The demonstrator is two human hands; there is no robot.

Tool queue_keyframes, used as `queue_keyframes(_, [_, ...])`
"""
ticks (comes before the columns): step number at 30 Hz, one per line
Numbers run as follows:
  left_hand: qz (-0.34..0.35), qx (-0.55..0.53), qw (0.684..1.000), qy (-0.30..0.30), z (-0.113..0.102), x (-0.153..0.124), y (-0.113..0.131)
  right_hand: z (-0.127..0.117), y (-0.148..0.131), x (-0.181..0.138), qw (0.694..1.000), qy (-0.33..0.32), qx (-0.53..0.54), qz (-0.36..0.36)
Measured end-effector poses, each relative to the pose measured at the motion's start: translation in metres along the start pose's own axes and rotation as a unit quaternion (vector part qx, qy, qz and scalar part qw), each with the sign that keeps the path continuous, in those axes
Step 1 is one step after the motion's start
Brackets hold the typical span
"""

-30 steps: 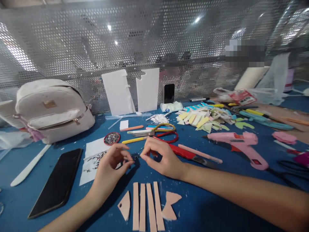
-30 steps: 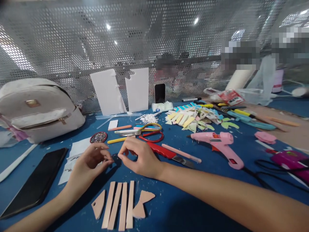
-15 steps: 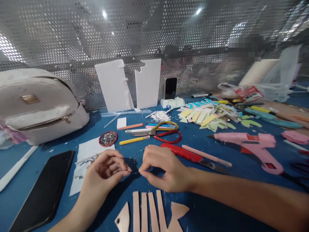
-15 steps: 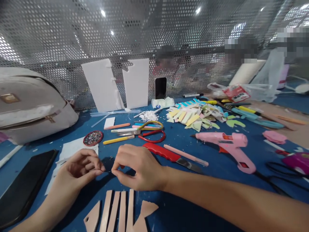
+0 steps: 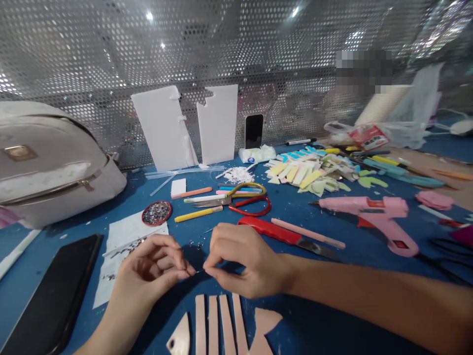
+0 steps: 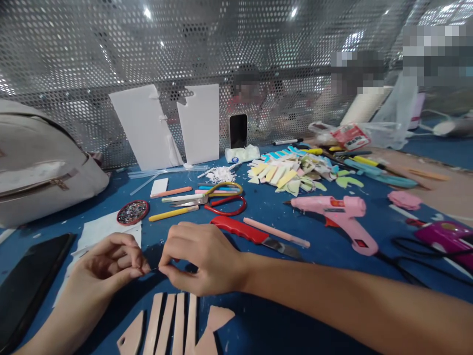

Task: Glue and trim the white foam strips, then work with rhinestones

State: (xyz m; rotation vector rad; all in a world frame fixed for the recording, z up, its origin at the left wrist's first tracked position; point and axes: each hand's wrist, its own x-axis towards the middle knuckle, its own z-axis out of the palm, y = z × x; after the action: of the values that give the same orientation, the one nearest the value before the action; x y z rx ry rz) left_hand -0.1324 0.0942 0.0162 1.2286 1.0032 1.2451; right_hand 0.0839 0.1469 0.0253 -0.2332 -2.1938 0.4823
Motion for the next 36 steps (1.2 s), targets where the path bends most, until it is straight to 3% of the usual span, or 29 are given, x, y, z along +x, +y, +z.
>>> queue_keyframes(7, [0.018,0.011,0.999,-0.037,-0.0073,0.0012,-0.0036,0.0001,-0.0008,0.0003,1.0,0.009,-0.001,0.0])
queue_keyframes(36, [0.006,0.016,1.0,-0.025,-0.0071,0.0011,-0.0052,0.0001,-0.0001,-0.0004,1.0,0.002,-0.004,0.001])
